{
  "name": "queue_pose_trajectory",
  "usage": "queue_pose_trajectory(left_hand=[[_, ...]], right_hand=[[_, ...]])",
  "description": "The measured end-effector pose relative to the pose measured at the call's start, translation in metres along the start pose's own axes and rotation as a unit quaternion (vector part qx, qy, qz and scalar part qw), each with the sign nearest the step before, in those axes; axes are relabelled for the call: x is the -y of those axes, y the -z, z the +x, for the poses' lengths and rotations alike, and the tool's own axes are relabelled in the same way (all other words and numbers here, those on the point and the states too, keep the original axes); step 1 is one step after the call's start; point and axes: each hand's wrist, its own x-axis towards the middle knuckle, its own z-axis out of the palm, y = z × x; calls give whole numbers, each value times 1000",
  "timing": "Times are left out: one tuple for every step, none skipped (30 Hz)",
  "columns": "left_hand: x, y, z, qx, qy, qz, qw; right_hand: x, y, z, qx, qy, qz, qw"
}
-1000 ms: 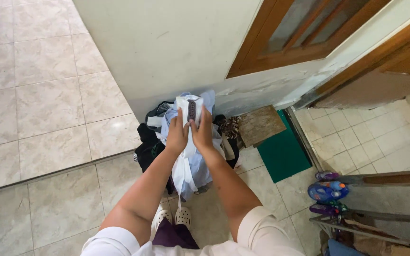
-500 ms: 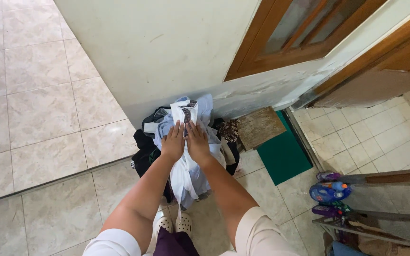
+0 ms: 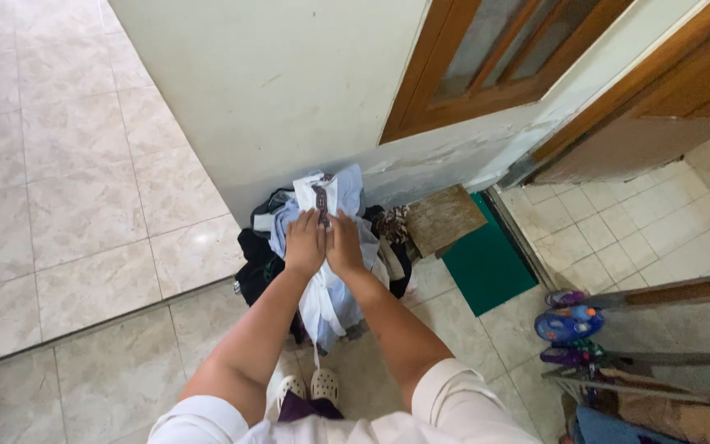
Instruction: Moving clothes and sanitary pads from a bed to a pile of laundry in another room.
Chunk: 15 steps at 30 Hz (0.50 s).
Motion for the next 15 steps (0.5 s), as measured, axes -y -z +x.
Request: queue_pose_trajectory(left_hand=[[-7,9,-2,2,2,-1,1000],[-13,18,-4,-16,-2,-69,998],[-19,28,0,-37,-8,-135,990],[-31,45,-1,-38,-10,-135,990],[-42,62,-6,-34,3,-184,982],[-53,78,-10,-30,15,-233,972],[-59,88,-16,-28,15,-233,972],[-64,98,-21,-26,15,-242,970],[-71,108,-28,-22,14,-252,967],[-76,117,-33,-18,15,-253,967],[-81,125,-35,-43,13,-262,964],[-87,134,-37,-69,12,-271,960],[-93,144,-38,-69,11,-270,960],[-100,154,-40,-68,48,-286,954],[-106,163,-39,-69,83,-302,947]], right_hand=[[14,14,0,2,-1,0,1000],[28,28,-1,-9,-7,40,999],[42,42,5,-23,-10,81,996],[53,56,8,-24,-9,81,996],[66,71,8,-19,-12,116,993],[77,85,8,-15,-14,151,988],[92,98,8,-15,-16,151,988],[106,111,8,-13,-32,197,980],[120,125,6,-11,-49,242,969],[131,133,2,-12,-52,241,969],[140,141,2,-9,-74,278,958],[149,149,2,-6,-95,314,944],[150,148,0,-7,-95,315,944],[150,147,-2,-10,-115,358,927],[150,146,-3,-14,-134,399,907]])
